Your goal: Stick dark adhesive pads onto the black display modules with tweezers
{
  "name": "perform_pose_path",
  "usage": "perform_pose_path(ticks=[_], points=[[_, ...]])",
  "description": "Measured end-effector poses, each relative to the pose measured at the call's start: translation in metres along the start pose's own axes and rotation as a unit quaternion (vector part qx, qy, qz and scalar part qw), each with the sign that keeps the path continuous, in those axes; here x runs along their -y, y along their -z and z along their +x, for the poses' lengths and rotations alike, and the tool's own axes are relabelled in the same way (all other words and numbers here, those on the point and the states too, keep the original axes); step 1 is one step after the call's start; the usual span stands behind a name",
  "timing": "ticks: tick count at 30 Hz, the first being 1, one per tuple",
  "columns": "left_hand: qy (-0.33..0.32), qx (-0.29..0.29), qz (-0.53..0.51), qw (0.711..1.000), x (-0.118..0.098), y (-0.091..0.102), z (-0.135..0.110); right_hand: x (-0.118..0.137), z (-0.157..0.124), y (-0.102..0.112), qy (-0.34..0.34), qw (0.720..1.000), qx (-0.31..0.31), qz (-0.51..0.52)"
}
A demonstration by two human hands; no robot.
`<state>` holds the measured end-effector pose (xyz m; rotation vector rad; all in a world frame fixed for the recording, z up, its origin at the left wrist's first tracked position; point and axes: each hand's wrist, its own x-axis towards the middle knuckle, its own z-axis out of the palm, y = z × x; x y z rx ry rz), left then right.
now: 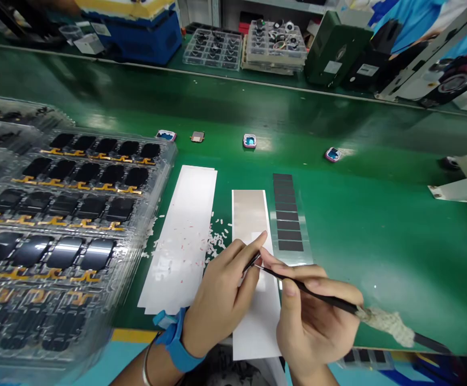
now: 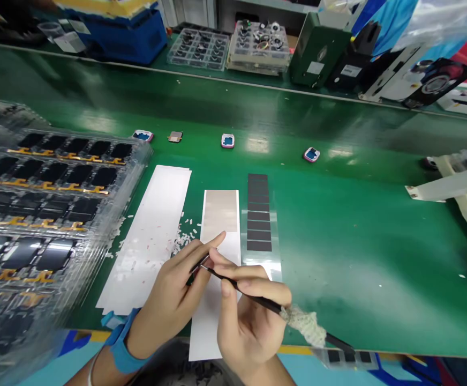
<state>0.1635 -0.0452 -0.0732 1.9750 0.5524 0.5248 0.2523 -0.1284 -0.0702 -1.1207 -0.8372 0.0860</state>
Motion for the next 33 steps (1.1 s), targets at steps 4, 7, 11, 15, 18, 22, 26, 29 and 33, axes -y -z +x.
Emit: perform_pose_path(ticks=[4,7,11,15,18,22,26,29,33], points=[[0.008,0.009,-0.014,1.000,-0.0016,0.0019,-0.0008,-0.0021,-0.0008,0.0005,-0.015,1.000,0.002,-0.005],[0.013,0.020,-0.032,0.999,-0.0025,0.0031,-0.0018,-0.0024,-0.0015,0.0001,-0.022,1.000,-0.004,-0.010],[0.024,0.027,-0.050,0.998,-0.0029,0.0035,-0.0019,-0.0028,-0.0020,0.0001,-0.039,0.999,-0.009,-0.014],[0.024,0.026,-0.053,0.998,-0.0025,0.0027,-0.0005,-0.0035,-0.0031,0.0019,-0.042,0.999,-0.009,-0.032],[0.027,0.028,-0.050,0.998,-0.0023,0.0021,0.0002,-0.0039,-0.0043,0.0029,-0.035,0.999,-0.010,-0.039],[0.037,0.031,-0.043,0.998,-0.0022,0.0017,-0.0001,-0.0046,-0.0047,0.0026,-0.032,0.999,-0.002,-0.035],[0.029,0.029,-0.028,0.999,-0.0017,0.0015,-0.0008,-0.0056,-0.0045,0.0026,-0.027,0.999,-0.001,-0.030],[0.029,0.031,-0.019,0.999,-0.0009,0.0014,-0.0009,-0.0059,-0.0046,0.0031,-0.030,0.999,0.000,-0.034],[0.024,0.030,-0.013,0.999,-0.0005,0.0016,-0.0011,-0.0048,-0.0045,0.0032,-0.033,0.999,-0.004,-0.022]])
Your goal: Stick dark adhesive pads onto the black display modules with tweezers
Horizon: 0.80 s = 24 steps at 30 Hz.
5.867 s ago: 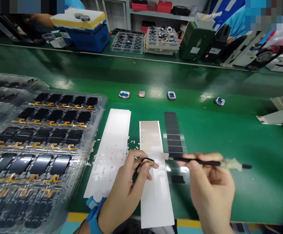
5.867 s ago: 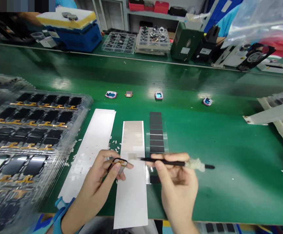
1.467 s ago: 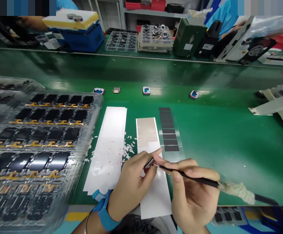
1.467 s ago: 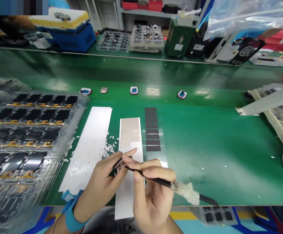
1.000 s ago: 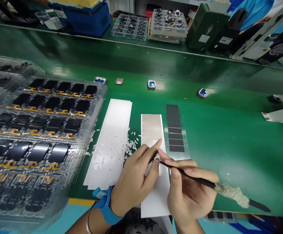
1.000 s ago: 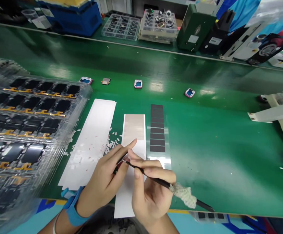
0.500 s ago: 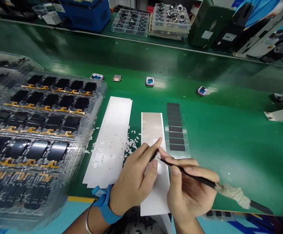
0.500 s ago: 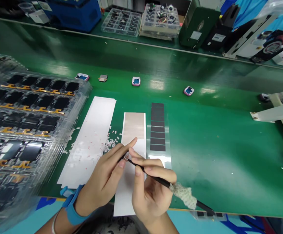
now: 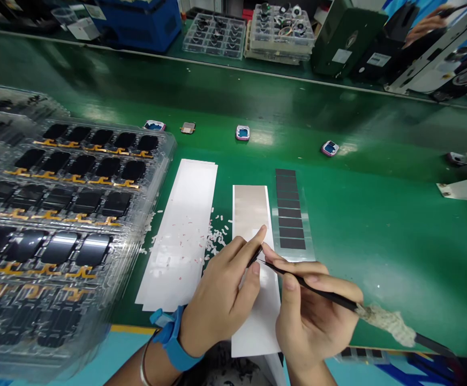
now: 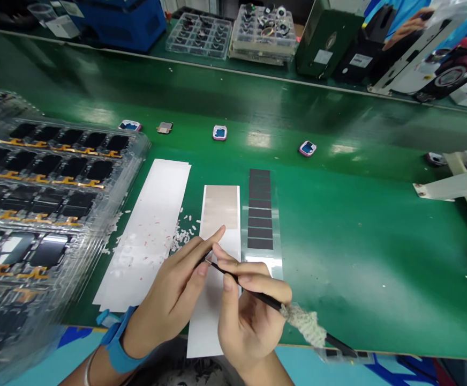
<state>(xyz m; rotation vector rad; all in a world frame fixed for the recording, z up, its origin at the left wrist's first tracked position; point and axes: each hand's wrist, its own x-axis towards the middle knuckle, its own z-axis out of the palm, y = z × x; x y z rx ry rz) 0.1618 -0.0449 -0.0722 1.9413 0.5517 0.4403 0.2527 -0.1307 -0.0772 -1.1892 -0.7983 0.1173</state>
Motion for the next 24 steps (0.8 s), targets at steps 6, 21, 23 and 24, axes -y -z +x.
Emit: perform_pose_path(ticks=[6,21,23,24], points=[[0.003,0.000,-0.005,1.000,-0.0005,0.0007,-0.0009,0.0005,-0.0005,-0.0007,-0.017,1.000,-0.016,0.005],[0.010,0.002,-0.009,1.000,-0.0013,0.0000,-0.0004,-0.0004,0.0005,-0.0005,-0.016,1.000,-0.005,-0.006],[0.011,0.001,-0.004,1.000,-0.0011,-0.0003,-0.0001,-0.0002,0.0005,-0.0003,-0.014,1.000,-0.002,-0.006],[0.013,0.001,-0.003,1.000,-0.0010,-0.0005,0.0000,-0.0001,0.0004,-0.0002,-0.015,1.000,-0.002,-0.005]])
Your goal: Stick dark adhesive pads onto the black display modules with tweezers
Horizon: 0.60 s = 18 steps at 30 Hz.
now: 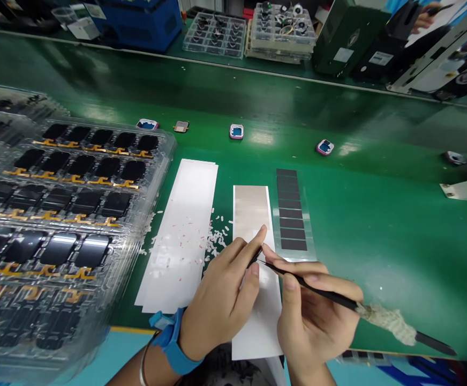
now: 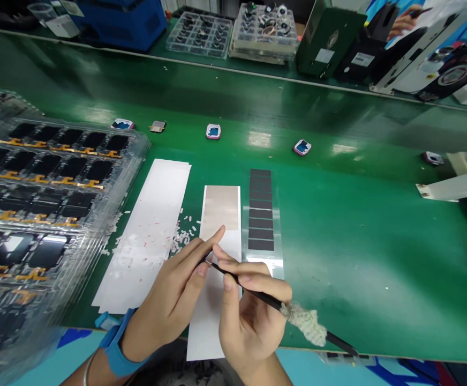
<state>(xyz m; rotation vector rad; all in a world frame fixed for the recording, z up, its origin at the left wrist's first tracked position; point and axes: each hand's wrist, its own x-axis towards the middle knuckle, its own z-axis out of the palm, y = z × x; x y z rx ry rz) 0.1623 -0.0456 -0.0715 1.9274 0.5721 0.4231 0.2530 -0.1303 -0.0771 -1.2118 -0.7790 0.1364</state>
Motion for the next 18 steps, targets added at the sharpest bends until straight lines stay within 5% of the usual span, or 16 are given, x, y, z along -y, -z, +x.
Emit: perform_pose_path(ticks=[18], points=[[-0.003,0.005,-0.017,1.000,0.0012,-0.0002,-0.0018,-0.0030,-0.0013,0.0021,0.025,0.999,0.031,-0.009]])
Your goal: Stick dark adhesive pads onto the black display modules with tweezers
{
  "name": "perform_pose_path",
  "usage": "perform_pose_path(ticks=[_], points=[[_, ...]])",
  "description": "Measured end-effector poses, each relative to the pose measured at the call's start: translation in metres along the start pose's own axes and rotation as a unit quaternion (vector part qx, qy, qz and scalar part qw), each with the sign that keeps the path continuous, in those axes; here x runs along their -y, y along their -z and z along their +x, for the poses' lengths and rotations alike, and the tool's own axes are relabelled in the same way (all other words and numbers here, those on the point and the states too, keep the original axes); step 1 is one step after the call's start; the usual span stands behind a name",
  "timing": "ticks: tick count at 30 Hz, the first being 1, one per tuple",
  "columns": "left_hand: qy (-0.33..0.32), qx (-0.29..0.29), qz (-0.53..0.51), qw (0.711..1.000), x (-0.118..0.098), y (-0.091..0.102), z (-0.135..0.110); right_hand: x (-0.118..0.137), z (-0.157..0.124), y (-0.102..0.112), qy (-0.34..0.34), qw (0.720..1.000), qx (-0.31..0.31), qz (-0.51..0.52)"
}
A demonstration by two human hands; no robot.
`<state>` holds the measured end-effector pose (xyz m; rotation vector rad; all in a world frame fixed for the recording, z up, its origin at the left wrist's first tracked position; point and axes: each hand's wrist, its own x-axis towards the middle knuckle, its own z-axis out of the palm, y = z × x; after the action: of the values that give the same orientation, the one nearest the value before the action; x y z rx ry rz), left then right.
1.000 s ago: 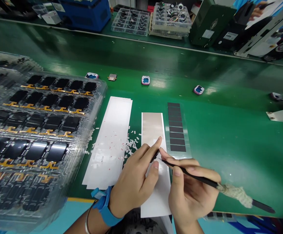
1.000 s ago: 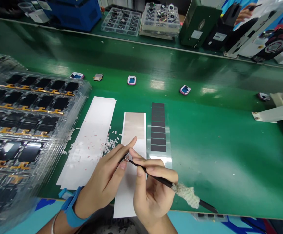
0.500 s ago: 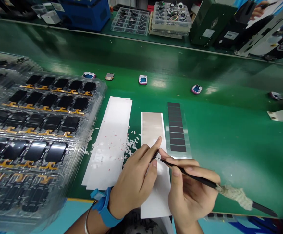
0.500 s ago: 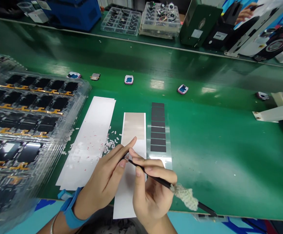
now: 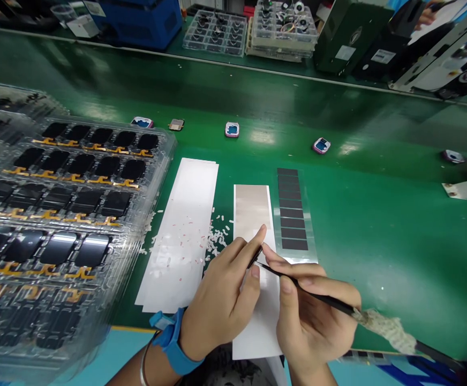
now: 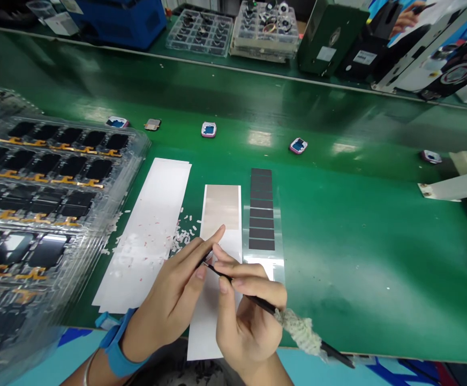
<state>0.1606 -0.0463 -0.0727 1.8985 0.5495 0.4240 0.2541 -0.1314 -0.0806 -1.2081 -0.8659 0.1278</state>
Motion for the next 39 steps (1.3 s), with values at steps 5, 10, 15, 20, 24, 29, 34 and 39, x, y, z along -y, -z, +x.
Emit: perform_pose_path(ticks=[5,10,15,20,24,29,34,39], points=[[0.001,0.000,0.001,1.000,0.0004,-0.0001,-0.0004,0.0000,0.0009,-0.0001,0.011,1.000,-0.007,-0.006],[-0.002,0.001,0.007,1.000,0.0015,-0.0001,0.0000,0.0007,0.0015,-0.0008,0.004,1.000,0.003,0.010],[-0.002,-0.001,0.022,1.000,0.0018,-0.0004,0.0011,0.0009,0.0009,-0.0002,-0.003,1.000,0.012,0.021],[-0.010,-0.004,0.033,0.999,0.0012,-0.0002,0.0004,0.0012,0.0012,0.0006,-0.003,1.000,-0.003,0.023],[-0.013,-0.006,0.055,0.998,0.0021,-0.0002,0.0018,0.0034,0.0027,0.0014,-0.013,0.999,-0.024,0.019],[-0.013,-0.003,0.061,0.998,0.0024,-0.0012,0.0041,0.0032,0.0019,0.0010,-0.010,0.999,-0.009,0.034],[-0.006,-0.005,0.071,0.997,0.0013,-0.0017,0.0026,0.0005,0.0008,0.0013,-0.001,1.000,0.003,0.022],[-0.003,-0.002,0.066,0.998,0.0013,-0.0013,0.0030,0.0003,0.0000,-0.0011,-0.009,1.000,-0.013,0.011]])
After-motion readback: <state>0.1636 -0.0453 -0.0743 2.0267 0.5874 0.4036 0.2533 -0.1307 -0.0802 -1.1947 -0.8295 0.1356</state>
